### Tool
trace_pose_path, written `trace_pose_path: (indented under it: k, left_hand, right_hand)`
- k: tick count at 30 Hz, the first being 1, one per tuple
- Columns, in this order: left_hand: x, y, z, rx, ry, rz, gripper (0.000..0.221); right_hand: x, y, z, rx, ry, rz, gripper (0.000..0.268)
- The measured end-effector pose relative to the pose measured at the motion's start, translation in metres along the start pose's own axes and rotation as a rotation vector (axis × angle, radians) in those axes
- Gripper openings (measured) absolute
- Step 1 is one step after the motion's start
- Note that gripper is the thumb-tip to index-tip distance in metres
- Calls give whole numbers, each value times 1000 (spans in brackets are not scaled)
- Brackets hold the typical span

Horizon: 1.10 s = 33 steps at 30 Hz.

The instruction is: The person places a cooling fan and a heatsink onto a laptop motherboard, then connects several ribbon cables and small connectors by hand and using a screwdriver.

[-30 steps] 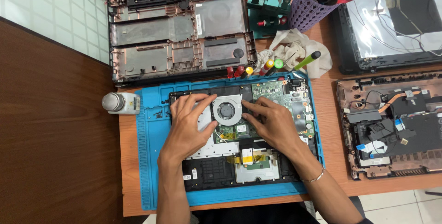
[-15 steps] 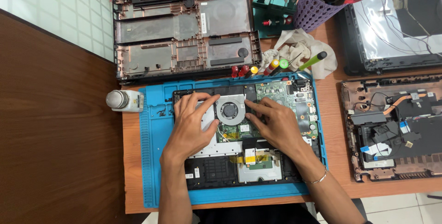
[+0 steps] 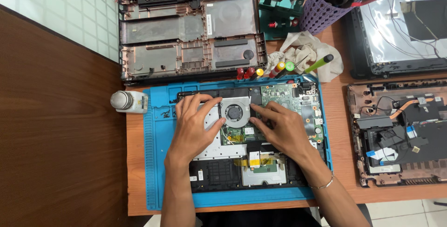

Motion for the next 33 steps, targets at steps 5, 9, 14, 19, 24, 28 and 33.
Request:
trace_pose_path:
  k: [5, 9, 14, 19, 24, 28, 33]
  left_hand:
    - [-1, 0, 1, -12, -12, 15, 46]
    - [1, 0, 2, -31, -16, 30, 45]
    - [2, -1, 4, -55, -40, 39, 44]
    - [2, -1, 4, -57, -37, 37, 44]
    - [2, -1, 4, -49, -31, 31, 45]
    - [1, -2, 4, -34, -28, 25, 45]
    - [3, -1, 7, -49, -53, 32, 45]
  right_hand:
    - [-3, 0, 1, -12, 27, -27, 35]
    - [-2, 1, -1, 3, 10, -31, 34]
    - [-1, 1, -3, 18, 21, -15, 35]
    - [-2, 1, -2, 5, 15, -13, 35]
    - [-1, 2, -4, 43, 19, 7, 34]
    - [-2, 1, -1, 7, 24, -9, 33]
    - [-1, 2, 1, -9, 5, -23, 31]
Point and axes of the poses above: each hand's wrist, its own y-axis away from the middle knuckle, its own x-axis out of the back of the hand, z = x × y, the point moved 8 cm from there along -y, towards the middle knuckle, and after that the axes turned 8 degrees about -x, right-handed, at the moved point
